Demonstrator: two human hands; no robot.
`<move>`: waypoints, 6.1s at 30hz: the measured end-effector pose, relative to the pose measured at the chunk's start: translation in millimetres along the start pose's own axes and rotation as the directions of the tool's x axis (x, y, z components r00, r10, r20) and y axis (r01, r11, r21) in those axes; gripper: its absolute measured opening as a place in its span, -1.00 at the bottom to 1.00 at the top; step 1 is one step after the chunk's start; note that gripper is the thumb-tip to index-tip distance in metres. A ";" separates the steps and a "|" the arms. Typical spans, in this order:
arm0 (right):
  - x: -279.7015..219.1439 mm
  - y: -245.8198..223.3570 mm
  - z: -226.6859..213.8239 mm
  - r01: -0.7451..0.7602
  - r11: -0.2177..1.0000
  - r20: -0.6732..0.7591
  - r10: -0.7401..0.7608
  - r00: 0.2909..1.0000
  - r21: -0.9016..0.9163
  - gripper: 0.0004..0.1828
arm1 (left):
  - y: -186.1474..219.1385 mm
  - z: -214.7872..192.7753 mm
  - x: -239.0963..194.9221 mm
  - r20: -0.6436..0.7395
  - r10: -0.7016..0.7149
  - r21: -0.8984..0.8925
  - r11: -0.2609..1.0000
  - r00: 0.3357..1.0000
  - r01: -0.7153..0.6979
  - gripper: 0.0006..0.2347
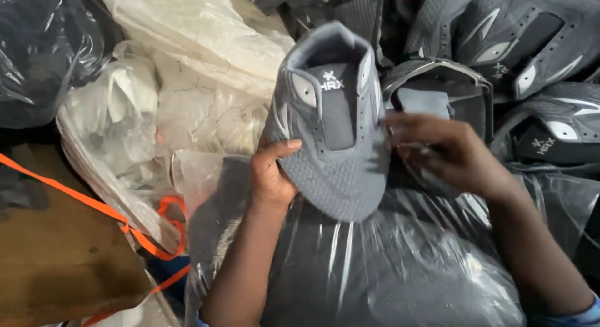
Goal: Trimming excess threads and loose material from shoe uppers using a pair of small scissors.
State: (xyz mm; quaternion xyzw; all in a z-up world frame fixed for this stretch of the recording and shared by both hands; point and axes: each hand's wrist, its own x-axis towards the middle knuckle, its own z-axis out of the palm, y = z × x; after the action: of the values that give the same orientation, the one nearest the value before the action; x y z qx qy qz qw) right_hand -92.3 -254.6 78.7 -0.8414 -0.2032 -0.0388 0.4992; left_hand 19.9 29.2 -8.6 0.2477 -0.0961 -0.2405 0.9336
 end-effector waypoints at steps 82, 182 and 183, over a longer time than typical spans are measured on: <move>-11.3 25.5 1.9 -0.396 0.831 -0.338 0.530 0.778 0.391 -0.49 | -36.1 41.3 -3.2 0.393 0.249 0.900 -0.303 0.885 -0.314 -0.31; -13.9 -19.1 13.8 -0.316 0.929 0.142 0.345 0.928 -0.194 -0.25 | -36.7 73.5 -30.3 0.111 0.175 0.718 0.666 0.978 -0.201 -0.86; -8.6 -24.3 17.2 -0.346 0.906 0.259 0.405 0.877 -0.245 -0.15 | -31.0 70.5 -31.0 0.090 0.204 0.661 0.720 0.975 -0.212 -0.86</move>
State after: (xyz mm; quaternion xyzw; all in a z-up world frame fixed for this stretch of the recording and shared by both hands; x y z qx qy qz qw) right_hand -111.8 -232.3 87.8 -0.9047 -0.1049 0.1696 0.3765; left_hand -40.4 -8.4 34.2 0.5512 -0.2077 -0.0853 0.8036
